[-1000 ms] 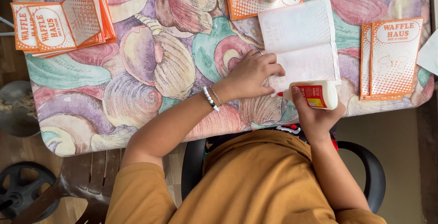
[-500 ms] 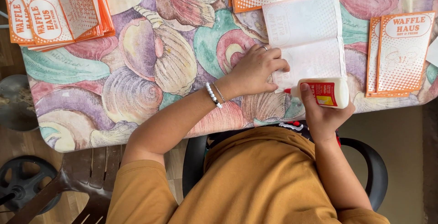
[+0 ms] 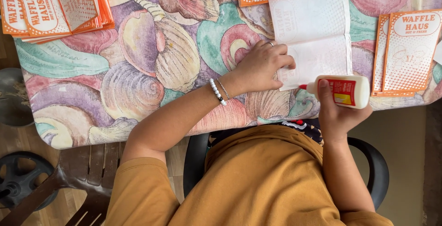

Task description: Assembling paper bags by folding templates and applying glue to the edges.

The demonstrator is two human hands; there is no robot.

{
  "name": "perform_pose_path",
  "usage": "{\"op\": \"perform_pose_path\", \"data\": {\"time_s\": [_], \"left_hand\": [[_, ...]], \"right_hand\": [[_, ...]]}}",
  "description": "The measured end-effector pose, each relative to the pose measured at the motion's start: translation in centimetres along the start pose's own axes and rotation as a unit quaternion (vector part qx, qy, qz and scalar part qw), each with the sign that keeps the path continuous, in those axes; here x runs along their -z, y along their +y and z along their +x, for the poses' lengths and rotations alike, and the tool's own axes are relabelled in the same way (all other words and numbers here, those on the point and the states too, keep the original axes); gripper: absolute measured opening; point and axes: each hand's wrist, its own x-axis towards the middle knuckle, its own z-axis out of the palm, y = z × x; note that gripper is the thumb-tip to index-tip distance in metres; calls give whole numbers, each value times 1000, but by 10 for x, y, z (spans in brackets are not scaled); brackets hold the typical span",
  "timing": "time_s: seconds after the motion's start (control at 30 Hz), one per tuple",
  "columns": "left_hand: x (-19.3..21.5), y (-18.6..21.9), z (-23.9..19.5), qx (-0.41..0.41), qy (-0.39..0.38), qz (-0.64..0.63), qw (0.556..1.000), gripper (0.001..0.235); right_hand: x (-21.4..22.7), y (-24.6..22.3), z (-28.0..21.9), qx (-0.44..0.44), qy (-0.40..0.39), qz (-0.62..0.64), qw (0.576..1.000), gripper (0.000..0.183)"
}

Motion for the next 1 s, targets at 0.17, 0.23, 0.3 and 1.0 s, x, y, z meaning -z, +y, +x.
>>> {"op": "perform_pose_path", "data": {"time_s": [0.17, 0.23, 0.3, 1.0], "left_hand": [[2, 1, 0, -2, 2, -8, 1000, 45], [3, 2, 0, -4, 3, -6, 1000, 46], [4, 2, 0, -4, 2, -6, 1000, 46], [8, 5, 0, -1, 0, -19, 1000, 42]], "right_hand": [[-8, -8, -6, 2, -11, 0, 1000, 32], [-10, -10, -9, -20, -20, 6, 1000, 34], [-7, -6, -7, 19, -26, -27, 999, 35], [16, 34, 9, 8, 60, 3, 998, 47]]}}
